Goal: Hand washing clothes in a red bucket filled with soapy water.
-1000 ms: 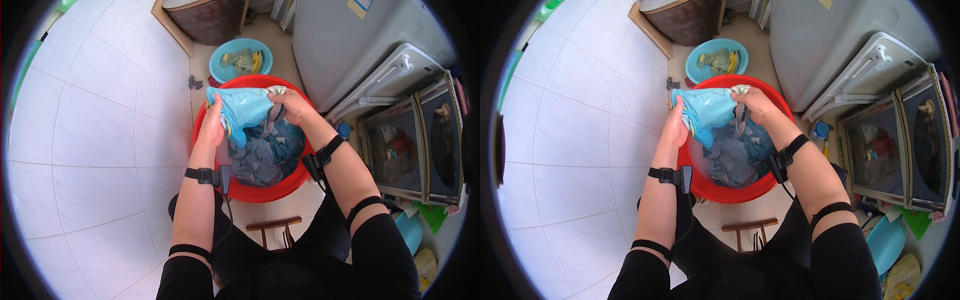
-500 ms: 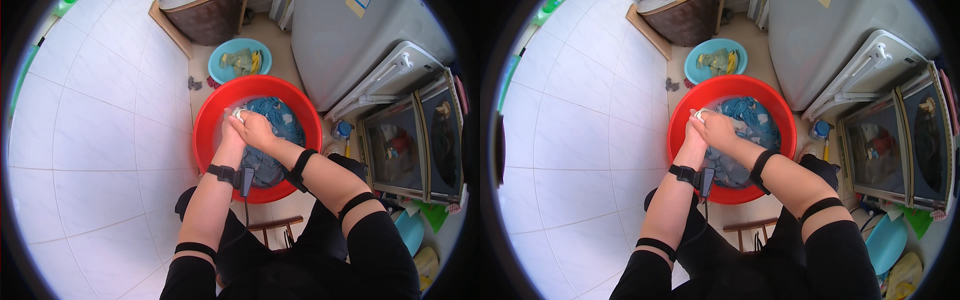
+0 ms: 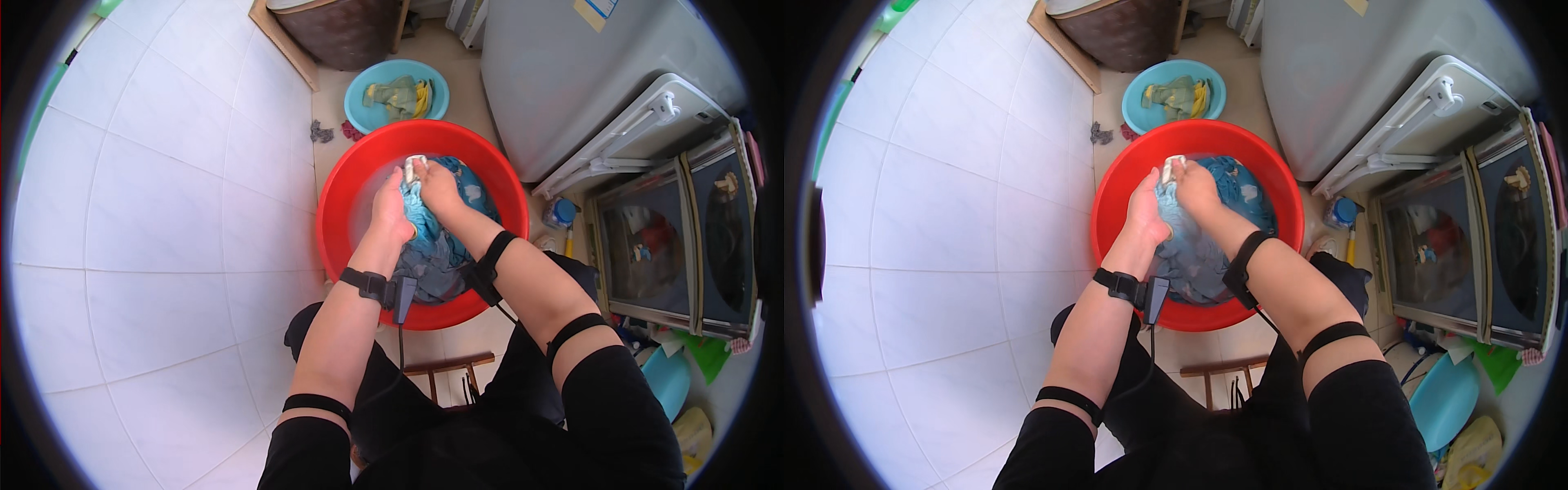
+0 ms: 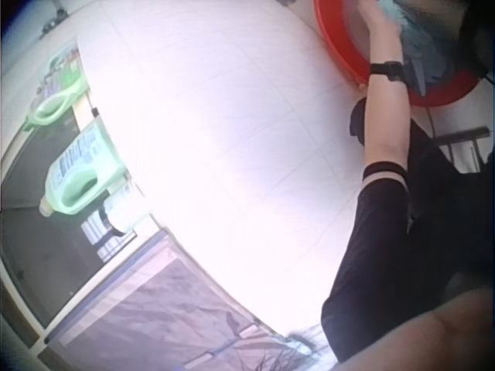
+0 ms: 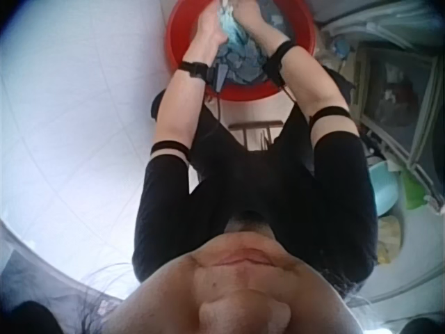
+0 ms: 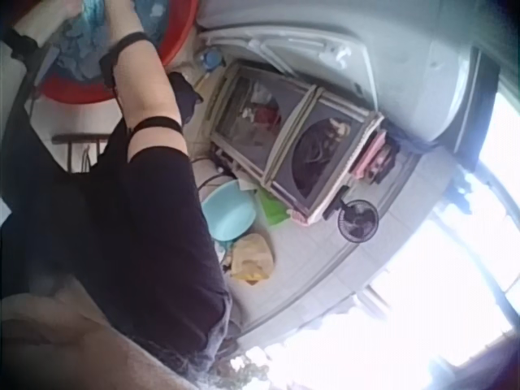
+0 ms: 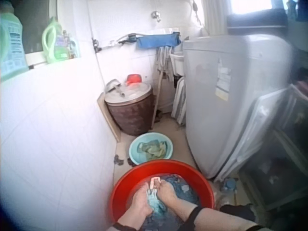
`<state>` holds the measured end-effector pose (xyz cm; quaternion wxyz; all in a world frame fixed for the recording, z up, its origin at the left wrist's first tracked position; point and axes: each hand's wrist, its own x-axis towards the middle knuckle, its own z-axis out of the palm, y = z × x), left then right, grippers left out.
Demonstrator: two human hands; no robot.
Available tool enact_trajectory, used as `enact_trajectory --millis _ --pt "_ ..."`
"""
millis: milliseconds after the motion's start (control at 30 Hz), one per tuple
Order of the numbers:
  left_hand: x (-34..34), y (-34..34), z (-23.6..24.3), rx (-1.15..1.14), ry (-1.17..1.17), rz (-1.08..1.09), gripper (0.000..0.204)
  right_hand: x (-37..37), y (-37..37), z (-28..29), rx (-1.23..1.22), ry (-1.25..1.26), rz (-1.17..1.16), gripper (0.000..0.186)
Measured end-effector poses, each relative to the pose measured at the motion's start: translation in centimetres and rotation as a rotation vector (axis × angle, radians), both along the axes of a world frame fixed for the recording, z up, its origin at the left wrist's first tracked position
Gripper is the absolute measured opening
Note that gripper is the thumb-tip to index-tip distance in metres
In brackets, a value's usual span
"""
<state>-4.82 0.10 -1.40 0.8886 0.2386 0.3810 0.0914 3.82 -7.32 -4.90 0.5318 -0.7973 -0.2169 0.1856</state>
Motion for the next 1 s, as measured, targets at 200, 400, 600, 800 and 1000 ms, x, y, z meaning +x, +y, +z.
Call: enact_trajectory --millis 200,400,600,800,1000 --pt "-3.5 4.1 5.7 -0.009 -0.235 0.213 0.06 -2.1 0.2 8.1 0.296 0.947 0.162 0.061" --pt "-3.7 4.7 6.7 0.026 -0.33 0.212 0.053 -2.7 -2.1 7.8 -0.036 0.712 0.54 0.109" --pt "-3.2 3.8 6.2 0.024 -0.337 0.205 0.051 -3.1 -1.5 3.5 0.066 0.624 0.314 0.05" --pt "-4.6 4.6 0.8 0.066 0.013 0.151 0.046 -0.4 -0.1 7.5 0.582 0.923 -0.013 0.054" --pt "-3.2 1.3 5.5 -0.24 -0.074 0.056 0.07 -1.2 -1.6 11.1 0.584 1.075 0.267 0.057"
